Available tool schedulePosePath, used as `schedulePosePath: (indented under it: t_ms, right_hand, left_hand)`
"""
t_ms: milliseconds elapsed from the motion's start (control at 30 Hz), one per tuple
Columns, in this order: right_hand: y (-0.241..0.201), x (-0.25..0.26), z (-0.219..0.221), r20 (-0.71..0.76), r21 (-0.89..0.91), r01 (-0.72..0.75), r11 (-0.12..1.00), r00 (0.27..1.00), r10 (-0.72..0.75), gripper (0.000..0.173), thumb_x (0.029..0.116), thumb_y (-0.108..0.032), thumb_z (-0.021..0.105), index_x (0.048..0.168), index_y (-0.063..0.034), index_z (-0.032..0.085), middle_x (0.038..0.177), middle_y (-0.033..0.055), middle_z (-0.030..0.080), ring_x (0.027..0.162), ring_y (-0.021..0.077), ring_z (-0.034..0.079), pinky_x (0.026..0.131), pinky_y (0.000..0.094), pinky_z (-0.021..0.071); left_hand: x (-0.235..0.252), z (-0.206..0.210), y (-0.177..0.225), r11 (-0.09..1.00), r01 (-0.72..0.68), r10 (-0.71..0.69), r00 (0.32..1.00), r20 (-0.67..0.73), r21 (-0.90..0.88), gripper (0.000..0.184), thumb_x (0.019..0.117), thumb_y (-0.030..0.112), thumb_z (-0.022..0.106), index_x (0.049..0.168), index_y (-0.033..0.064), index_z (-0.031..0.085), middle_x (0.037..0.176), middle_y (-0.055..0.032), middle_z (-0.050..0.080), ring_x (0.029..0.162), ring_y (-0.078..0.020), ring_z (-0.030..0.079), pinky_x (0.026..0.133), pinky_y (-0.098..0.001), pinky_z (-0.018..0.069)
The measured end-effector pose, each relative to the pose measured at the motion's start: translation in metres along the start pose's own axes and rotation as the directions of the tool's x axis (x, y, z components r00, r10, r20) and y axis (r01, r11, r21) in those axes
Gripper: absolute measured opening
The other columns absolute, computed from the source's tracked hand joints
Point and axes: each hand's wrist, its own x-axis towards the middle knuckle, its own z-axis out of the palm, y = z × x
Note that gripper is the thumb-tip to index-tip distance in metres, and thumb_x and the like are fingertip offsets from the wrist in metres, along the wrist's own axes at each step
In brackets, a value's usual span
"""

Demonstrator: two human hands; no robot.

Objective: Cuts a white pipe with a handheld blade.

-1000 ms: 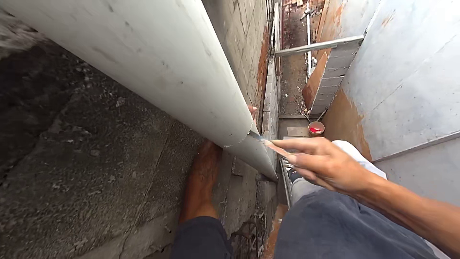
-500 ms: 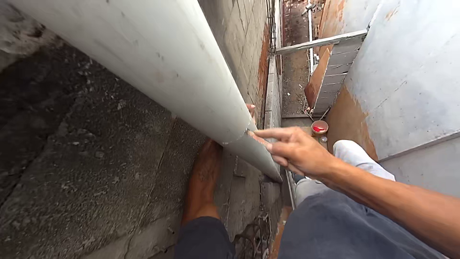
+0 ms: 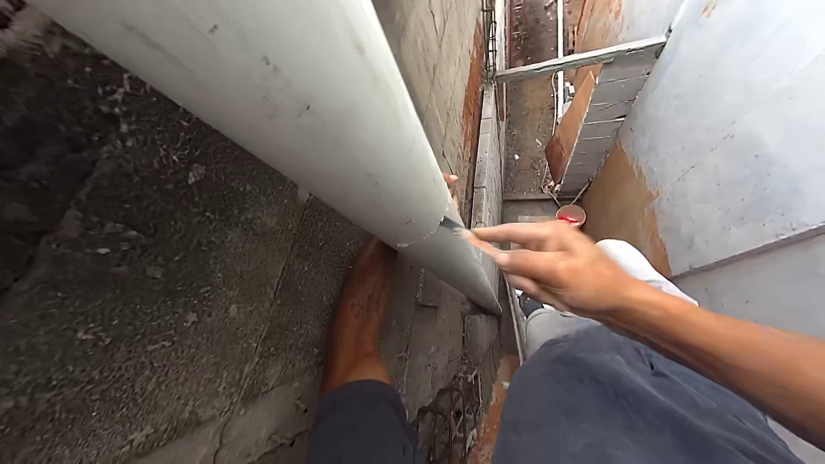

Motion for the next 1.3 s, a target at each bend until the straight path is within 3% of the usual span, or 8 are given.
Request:
schedulePosePath:
  t_ms: [67, 167, 267, 467, 633, 733, 900, 1300]
  right_hand:
    - [0.0, 0.014, 0.003, 0.032, 0.0, 0.013, 1.0, 0.999, -0.013, 0.042, 0.1016, -0.009, 0.05, 0.143, -0.0098, 0.061, 0.056, -0.0027, 0.048, 0.04, 0.0027, 0.036, 0.038, 0.0183, 0.0315]
    - [0.003, -0.015, -0.007, 0.035, -0.005, -0.013, 1.0, 0.999, 0.014, 0.045, 0.0997, -0.011, 0.05, 0.143, -0.0119, 0.061, 0.056, -0.0064, 0.047, 0.039, 0.001, 0.035, 0.036, 0.0171, 0.0307]
    - [-0.001, -0.016, -0.006, -0.003, -0.003, -0.021, 1.0, 1.0, 0.021, 0.042, 0.0995, -0.008, 0.051, 0.139, -0.0099, 0.064, 0.054, -0.0056, 0.049, 0.038, 0.0001, 0.036, 0.035, 0.0156, 0.0314]
    - [0.001, -0.019, -0.016, 0.032, 0.003, 0.007, 1.0, 0.999, -0.007, 0.041, 0.1008, -0.009, 0.051, 0.14, -0.0101, 0.064, 0.057, -0.0053, 0.05, 0.04, 0.0003, 0.036, 0.037, 0.015, 0.0312]
    - [-0.009, 0.014, -0.002, 0.04, -0.108, -0.002, 0.994, 0.999, 0.006, 0.042, 0.1021, -0.008, 0.051, 0.143, -0.0095, 0.061, 0.056, -0.0015, 0.049, 0.04, 0.0037, 0.036, 0.038, 0.0191, 0.0318]
    - [-0.003, -0.014, -0.016, 0.047, -0.112, 0.022, 0.993, 0.999, -0.016, 0.045, 0.099, -0.012, 0.05, 0.143, -0.0118, 0.062, 0.057, -0.0069, 0.048, 0.04, 0.0014, 0.036, 0.037, 0.0179, 0.0318]
    - [-0.004, 0.012, 0.0, 0.024, -0.064, 0.024, 0.998, 0.999, -0.022, 0.041, 0.1005, -0.008, 0.052, 0.14, -0.0086, 0.063, 0.055, -0.0029, 0.048, 0.04, 0.0023, 0.036, 0.038, 0.0185, 0.0317]
    - [0.005, -0.002, -0.003, 0.046, -0.003, 0.028, 1.0, 0.999, -0.028, 0.045, 0.0992, -0.011, 0.051, 0.142, -0.0136, 0.062, 0.057, -0.0055, 0.048, 0.041, 0.0013, 0.036, 0.038, 0.0176, 0.0314]
  left_hand:
    - [0.005, -0.002, -0.003, 0.994, -0.053, 0.056, 0.998, 0.028, -0.096, 0.036, 0.1043, 0.014, 0.038, 0.073, 0.0136, 0.055, 0.053, 0.0038, 0.052, 0.044, -0.0076, 0.053, 0.045, -0.0236, 0.0503]
    - [0.002, -0.003, 0.004, 0.998, 0.058, -0.057, 0.996, 0.066, -0.008, 0.04, 0.1053, 0.015, 0.033, 0.069, 0.0163, 0.05, 0.052, 0.0049, 0.052, 0.045, -0.0073, 0.054, 0.048, -0.0244, 0.0507]
    - [0.003, -0.006, 0.006, 0.996, 0.048, -0.049, 0.999, 0.012, 0.079, 0.04, 0.108, 0.015, 0.031, 0.073, 0.0161, 0.05, 0.053, 0.006, 0.052, 0.047, -0.0065, 0.055, 0.05, -0.0235, 0.0519]
    - [0.003, -0.006, 0.009, 0.996, 0.072, -0.08, 0.987, 0.141, 0.057, 0.042, 0.1059, 0.016, 0.028, 0.069, 0.0167, 0.048, 0.052, 0.0045, 0.053, 0.047, -0.0082, 0.057, 0.051, -0.0259, 0.0531]
    - [-0.002, 0.007, 0.005, 0.999, 0.023, -0.025, 0.999, -0.041, -0.035, 0.043, 0.1059, 0.012, 0.031, 0.066, 0.015, 0.047, 0.049, 0.0039, 0.049, 0.041, -0.0075, 0.052, 0.044, -0.0228, 0.0495]
    - [0.007, -0.008, 0.006, 0.999, 0.039, -0.038, 0.991, 0.132, -0.005, 0.042, 0.1045, 0.015, 0.031, 0.067, 0.0163, 0.05, 0.052, 0.0039, 0.053, 0.046, -0.0086, 0.056, 0.049, -0.0258, 0.0523]
    - [0.003, -0.001, 0.001, 1.0, -0.014, 0.015, 1.0, 0.016, -0.008, 0.04, 0.1064, 0.014, 0.032, 0.07, 0.0157, 0.049, 0.051, 0.0045, 0.05, 0.044, -0.0074, 0.053, 0.047, -0.0236, 0.0502]
    - [0.005, -0.004, 0.012, 0.998, 0.058, -0.061, 0.992, 0.107, 0.039, 0.041, 0.1061, 0.016, 0.03, 0.069, 0.0165, 0.048, 0.053, 0.0049, 0.051, 0.046, -0.0081, 0.055, 0.05, -0.0259, 0.0523]
